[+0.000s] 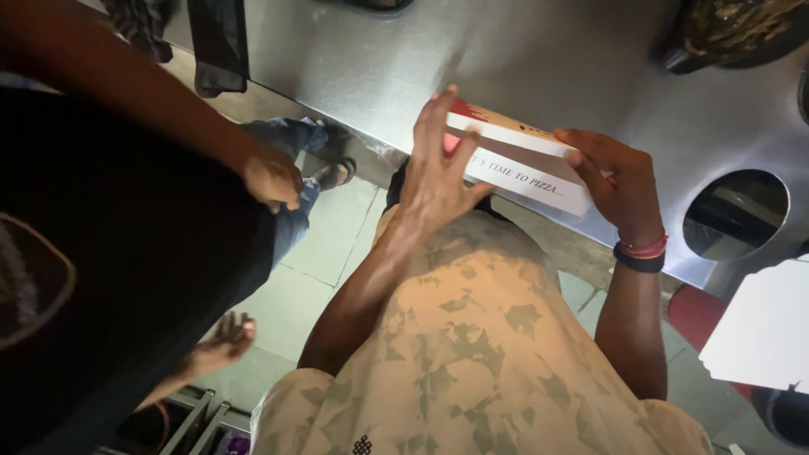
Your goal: The person assembles a flat-packed pizza box by folding the side flaps and tucking the tabs to form the box structure. They then close the lid and place the finished box on the counter.
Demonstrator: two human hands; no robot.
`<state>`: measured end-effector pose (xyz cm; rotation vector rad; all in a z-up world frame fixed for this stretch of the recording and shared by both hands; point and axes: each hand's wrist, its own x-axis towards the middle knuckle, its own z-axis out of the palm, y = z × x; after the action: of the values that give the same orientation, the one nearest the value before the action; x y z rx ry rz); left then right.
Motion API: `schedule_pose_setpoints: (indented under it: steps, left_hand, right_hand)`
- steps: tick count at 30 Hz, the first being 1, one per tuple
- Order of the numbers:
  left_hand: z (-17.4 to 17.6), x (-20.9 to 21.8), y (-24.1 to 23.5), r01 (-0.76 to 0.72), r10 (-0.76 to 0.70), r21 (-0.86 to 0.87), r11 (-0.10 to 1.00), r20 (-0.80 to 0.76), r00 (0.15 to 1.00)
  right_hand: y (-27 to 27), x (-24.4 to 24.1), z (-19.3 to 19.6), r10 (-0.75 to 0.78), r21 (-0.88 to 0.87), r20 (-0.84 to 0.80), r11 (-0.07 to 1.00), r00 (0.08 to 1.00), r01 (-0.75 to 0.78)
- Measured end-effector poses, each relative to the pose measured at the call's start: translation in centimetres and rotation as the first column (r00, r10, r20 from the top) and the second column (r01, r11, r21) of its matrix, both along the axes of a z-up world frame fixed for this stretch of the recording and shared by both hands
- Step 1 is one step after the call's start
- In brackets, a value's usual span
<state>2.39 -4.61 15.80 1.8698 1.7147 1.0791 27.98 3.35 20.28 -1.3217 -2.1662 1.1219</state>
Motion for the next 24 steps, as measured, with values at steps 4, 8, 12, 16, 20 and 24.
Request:
schedule_pose_setpoints:
  steps: [4, 8, 12, 16, 20, 24]
  left_hand:
    - [-2.0, -0.5, -0.1, 0.005, -0.016, 0.130, 0.991, 0.085, 0.996]
    - [-2.7, -0.7, -0.3, 0.035, -0.048, 0.144, 0.989, 0.088, 0.995]
    - [-2.4, -0.6, -0.2, 0.082, -0.085, 0.046, 0.996, 0.070, 0.994]
    - [-2.3, -1.1, -0.1, 0.085, -0.091, 0.103, 0.991, 0.057, 0.994]
    - [-2.4, -1.5, -0.1, 0.061, -0.078, 0.108, 0.992, 0.163, 0.984]
    - [-2.2, -1.7, 0.4, 0.023, -0.044, 0.081, 0.996, 0.264, 0.964]
  right_hand:
    - [0.3, 0.3, 0.0, 0.035, -0.006, -0.051, 0.999, 0.998, -0.035]
    - [0.5, 0.4, 0.1, 0.066, -0.014, -0.041, 0.998, 0.997, -0.067]
    - [0.1, 0.3, 0.1, 0.110, -0.159, -0.094, 0.979, 0.990, -0.124]
    - [0.2, 0.3, 0.0, 0.155, -0.206, -0.129, 0.962, 0.979, -0.179]
    - [0.4, 0.7, 0.0, 0.169, -0.213, -0.191, 0.955, 0.967, -0.209]
    - [0.6, 0.9, -0.1, 0.115, -0.300, -0.210, 0.938, 0.971, -0.176]
